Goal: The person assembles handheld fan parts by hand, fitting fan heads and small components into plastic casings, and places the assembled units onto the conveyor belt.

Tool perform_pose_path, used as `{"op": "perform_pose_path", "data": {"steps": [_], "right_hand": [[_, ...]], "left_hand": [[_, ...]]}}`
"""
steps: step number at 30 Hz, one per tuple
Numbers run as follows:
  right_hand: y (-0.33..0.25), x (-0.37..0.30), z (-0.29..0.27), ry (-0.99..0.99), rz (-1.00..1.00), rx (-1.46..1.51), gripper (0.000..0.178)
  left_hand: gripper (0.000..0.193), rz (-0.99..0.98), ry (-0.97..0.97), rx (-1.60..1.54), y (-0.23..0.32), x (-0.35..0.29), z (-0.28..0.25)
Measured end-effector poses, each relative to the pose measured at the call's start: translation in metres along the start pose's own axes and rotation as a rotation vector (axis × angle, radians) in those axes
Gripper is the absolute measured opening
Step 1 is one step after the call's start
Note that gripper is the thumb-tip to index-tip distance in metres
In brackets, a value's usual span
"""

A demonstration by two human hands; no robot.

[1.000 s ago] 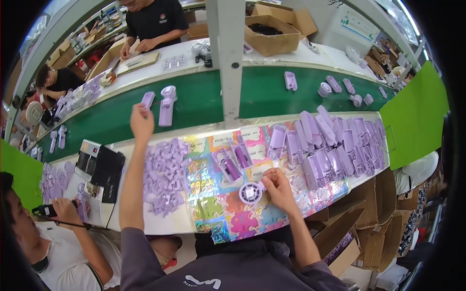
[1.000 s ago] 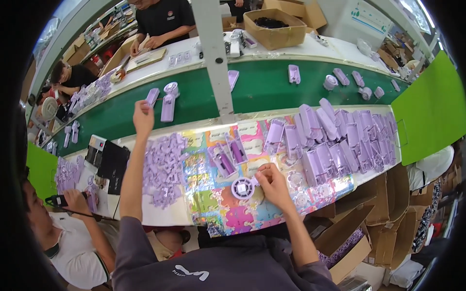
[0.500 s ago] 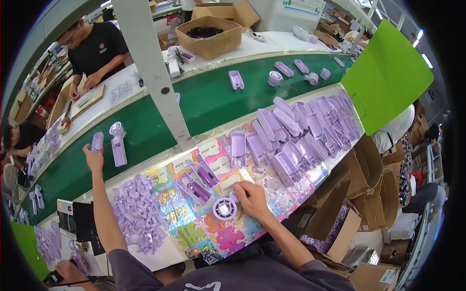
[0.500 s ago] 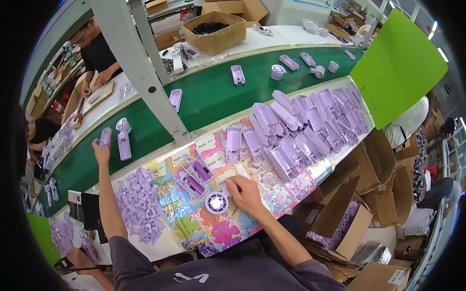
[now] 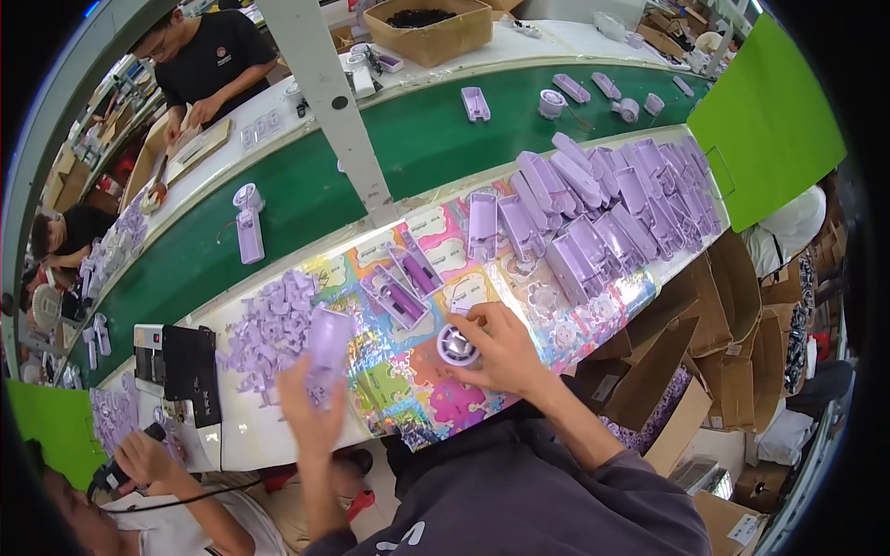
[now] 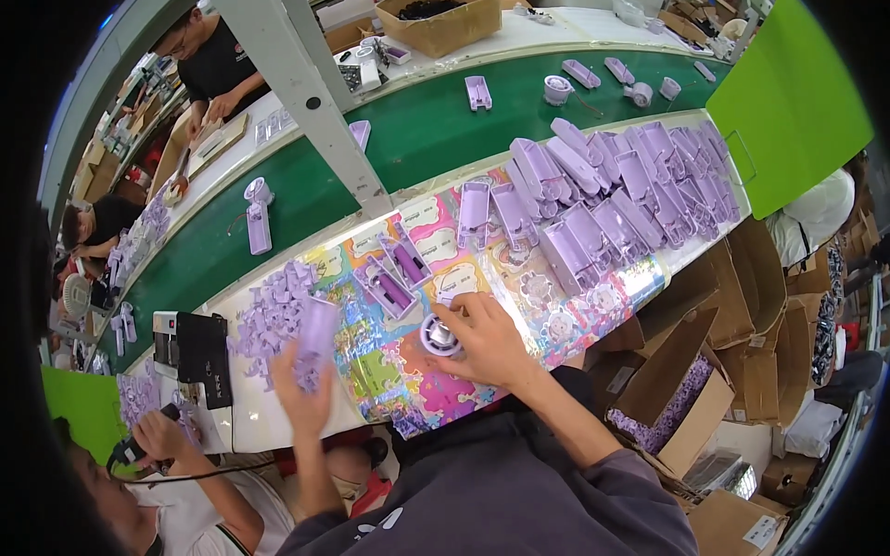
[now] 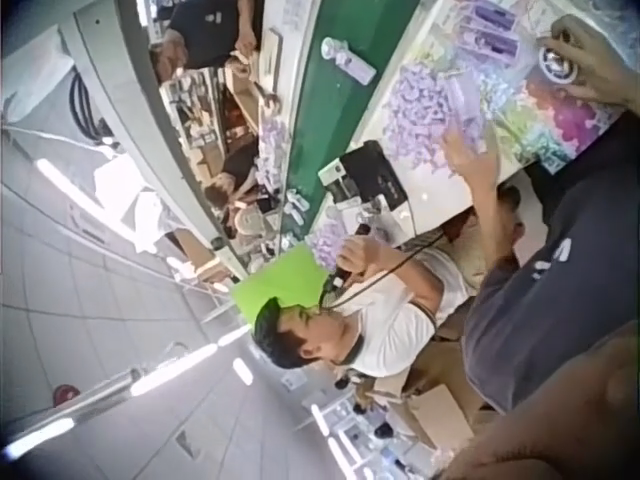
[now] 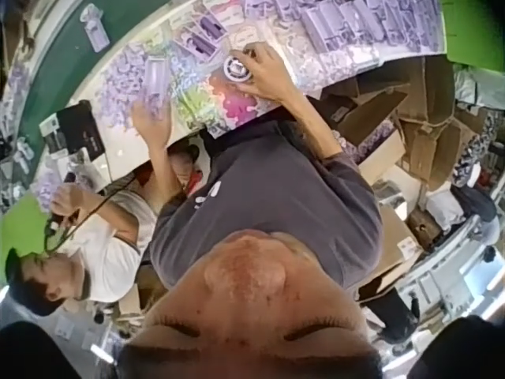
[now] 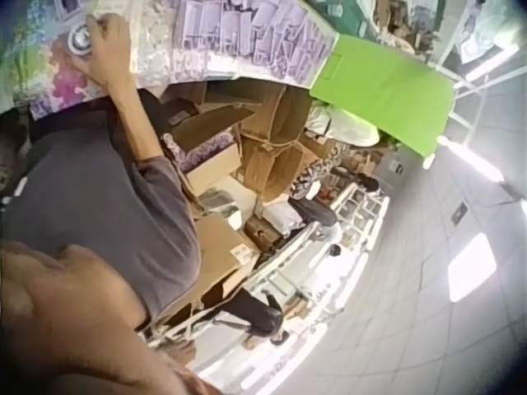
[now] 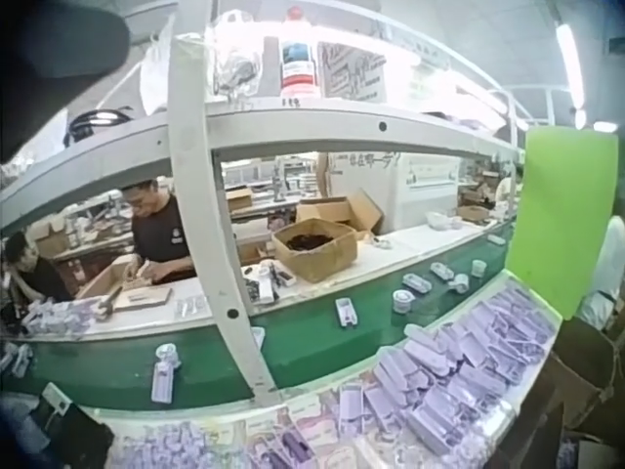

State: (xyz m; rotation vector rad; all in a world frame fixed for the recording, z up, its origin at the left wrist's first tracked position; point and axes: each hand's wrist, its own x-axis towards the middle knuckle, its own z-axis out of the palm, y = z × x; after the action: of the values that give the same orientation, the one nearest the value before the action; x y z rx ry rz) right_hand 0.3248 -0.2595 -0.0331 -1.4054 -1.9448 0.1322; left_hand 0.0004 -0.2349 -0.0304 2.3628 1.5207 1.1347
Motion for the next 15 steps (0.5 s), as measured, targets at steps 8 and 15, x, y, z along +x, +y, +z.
{"op": "perform_pose_path", "data": {"steps": [8,15], "right_hand": [[-0.005,-0.022,-0.058,-0.438,0.205,-0.02,0.074],[-0.004,-0.027,-0.064,-0.414,0.292,0.034,0.053]], "left_hand": [[0.076,-0.255,-0.129,-0.202,0.081,-0.046,0.047],[0.076,0.165,-0.44,-0.059,0.075,0.001,0.027]]}}
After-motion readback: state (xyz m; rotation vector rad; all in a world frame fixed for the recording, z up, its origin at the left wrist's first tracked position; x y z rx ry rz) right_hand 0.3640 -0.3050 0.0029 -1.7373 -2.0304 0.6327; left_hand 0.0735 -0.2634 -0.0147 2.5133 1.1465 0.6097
